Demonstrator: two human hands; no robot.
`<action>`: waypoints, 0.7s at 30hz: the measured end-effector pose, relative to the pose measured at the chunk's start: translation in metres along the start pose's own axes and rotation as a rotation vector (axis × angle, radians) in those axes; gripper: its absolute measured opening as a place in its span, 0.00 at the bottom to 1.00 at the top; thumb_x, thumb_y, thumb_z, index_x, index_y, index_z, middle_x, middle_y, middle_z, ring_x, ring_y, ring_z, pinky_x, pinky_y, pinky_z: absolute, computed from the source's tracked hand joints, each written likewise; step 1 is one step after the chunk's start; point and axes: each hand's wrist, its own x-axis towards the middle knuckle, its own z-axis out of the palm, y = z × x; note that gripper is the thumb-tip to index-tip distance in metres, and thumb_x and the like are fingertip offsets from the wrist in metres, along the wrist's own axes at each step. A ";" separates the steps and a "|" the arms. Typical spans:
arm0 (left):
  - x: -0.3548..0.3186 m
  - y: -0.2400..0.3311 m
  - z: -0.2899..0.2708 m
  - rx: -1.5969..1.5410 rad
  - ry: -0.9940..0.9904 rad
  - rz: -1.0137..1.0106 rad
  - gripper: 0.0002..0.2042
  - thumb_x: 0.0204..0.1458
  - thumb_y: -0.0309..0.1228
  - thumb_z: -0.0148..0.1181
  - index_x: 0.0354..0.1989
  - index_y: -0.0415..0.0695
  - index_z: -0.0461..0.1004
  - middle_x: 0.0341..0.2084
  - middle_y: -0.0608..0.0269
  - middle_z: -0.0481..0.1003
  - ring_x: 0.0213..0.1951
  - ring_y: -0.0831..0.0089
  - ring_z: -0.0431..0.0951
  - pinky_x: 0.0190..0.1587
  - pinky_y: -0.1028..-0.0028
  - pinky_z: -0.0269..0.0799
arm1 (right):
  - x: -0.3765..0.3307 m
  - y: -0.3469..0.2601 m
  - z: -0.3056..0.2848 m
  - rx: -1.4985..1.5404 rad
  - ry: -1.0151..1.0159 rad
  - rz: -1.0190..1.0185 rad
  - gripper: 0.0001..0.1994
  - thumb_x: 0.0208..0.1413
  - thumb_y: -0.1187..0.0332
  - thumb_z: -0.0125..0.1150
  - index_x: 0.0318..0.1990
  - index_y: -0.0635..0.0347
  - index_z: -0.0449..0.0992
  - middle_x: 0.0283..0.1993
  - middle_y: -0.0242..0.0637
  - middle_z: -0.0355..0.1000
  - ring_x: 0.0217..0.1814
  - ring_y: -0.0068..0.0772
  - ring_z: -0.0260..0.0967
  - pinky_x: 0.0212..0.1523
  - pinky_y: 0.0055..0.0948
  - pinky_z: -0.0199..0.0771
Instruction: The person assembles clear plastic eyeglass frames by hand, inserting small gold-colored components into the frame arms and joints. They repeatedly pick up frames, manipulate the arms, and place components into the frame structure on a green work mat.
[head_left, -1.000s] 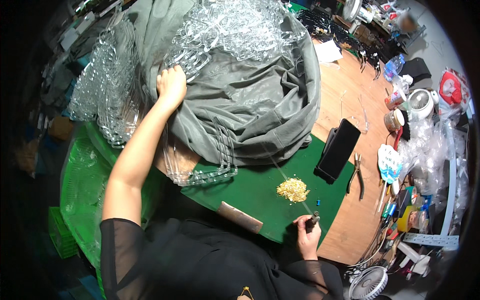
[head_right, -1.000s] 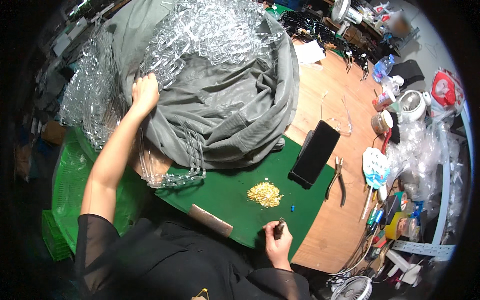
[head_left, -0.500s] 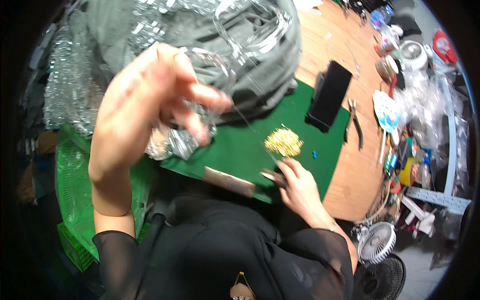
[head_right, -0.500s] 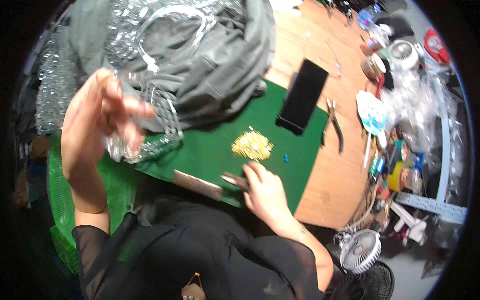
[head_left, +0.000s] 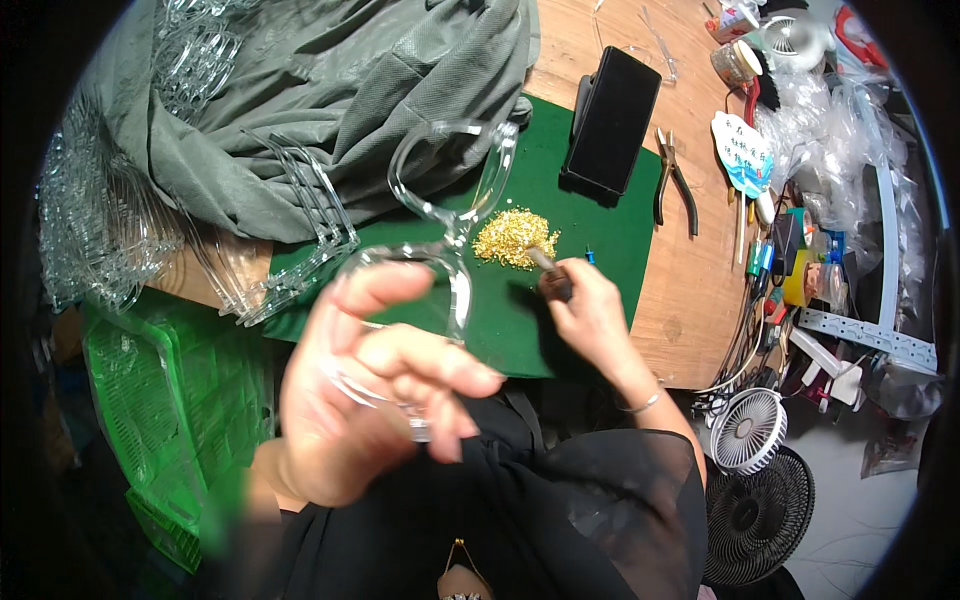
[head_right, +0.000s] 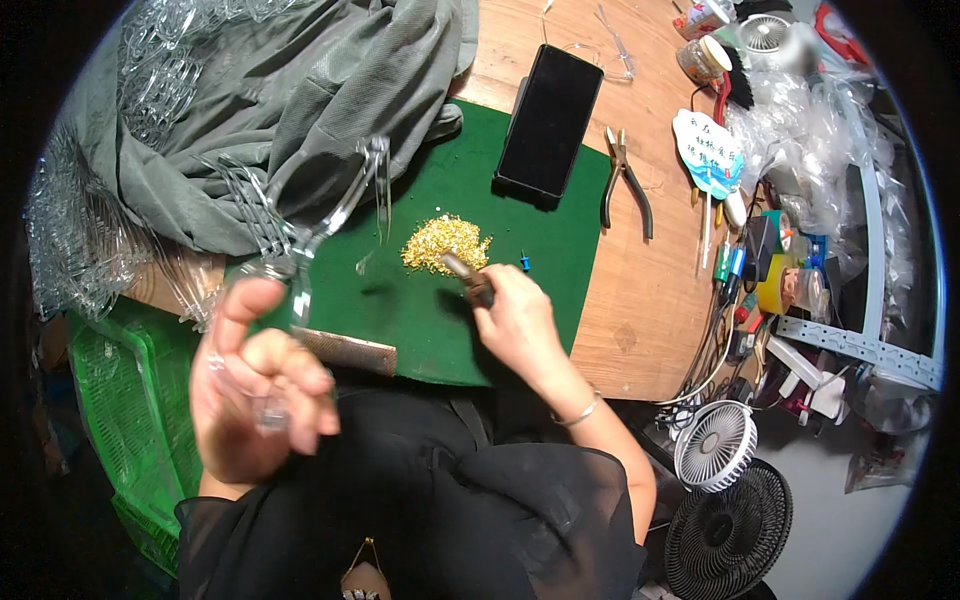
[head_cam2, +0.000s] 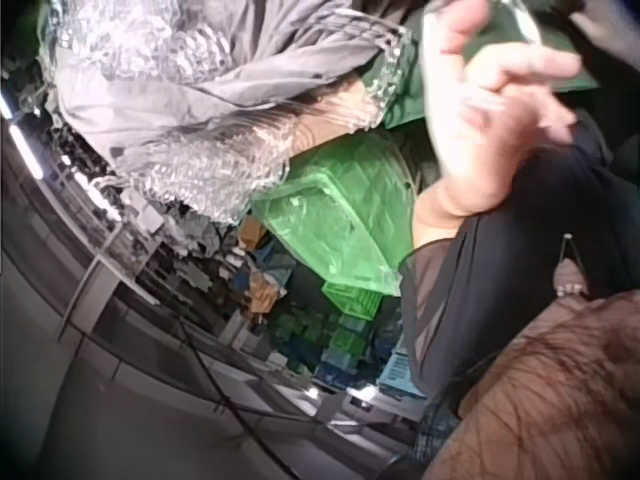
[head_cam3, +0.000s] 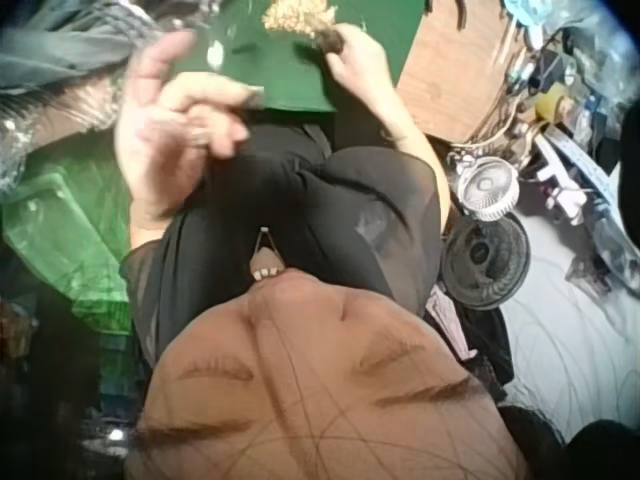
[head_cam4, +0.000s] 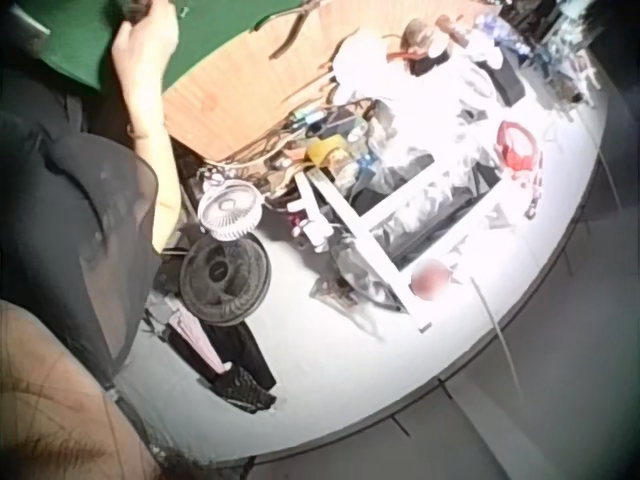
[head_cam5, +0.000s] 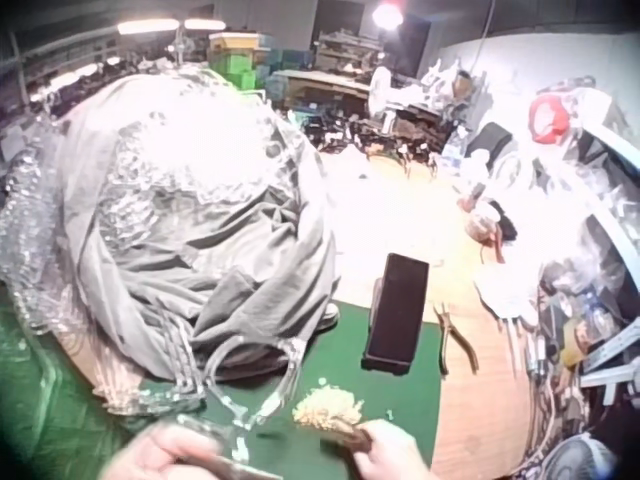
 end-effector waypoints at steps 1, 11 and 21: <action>-0.003 -0.006 0.001 0.048 -0.014 -0.031 0.36 0.48 0.24 0.62 0.60 0.34 0.43 0.39 0.43 0.73 0.31 0.71 0.77 0.40 0.74 0.74 | -0.002 0.000 0.009 -0.101 -0.004 -0.069 0.12 0.38 0.78 0.59 0.34 0.61 0.69 0.29 0.41 0.66 0.34 0.45 0.66 0.36 0.39 0.64; -0.002 -0.026 -0.021 0.632 -0.109 0.064 0.25 0.50 0.20 0.57 0.58 0.34 0.61 0.41 0.56 0.73 0.38 0.79 0.73 0.39 0.82 0.67 | -0.001 -0.005 0.012 -0.160 -0.051 -0.052 0.12 0.39 0.75 0.63 0.34 0.59 0.70 0.30 0.39 0.65 0.37 0.42 0.67 0.38 0.35 0.63; 0.005 -0.038 -0.022 0.453 -0.090 -0.217 0.37 0.48 0.12 0.54 0.66 0.41 0.44 0.51 0.49 0.67 0.34 0.76 0.76 0.41 0.75 0.75 | 0.002 -0.021 -0.019 0.287 -0.173 0.083 0.08 0.45 0.80 0.57 0.34 0.64 0.69 0.32 0.42 0.69 0.34 0.43 0.69 0.36 0.32 0.69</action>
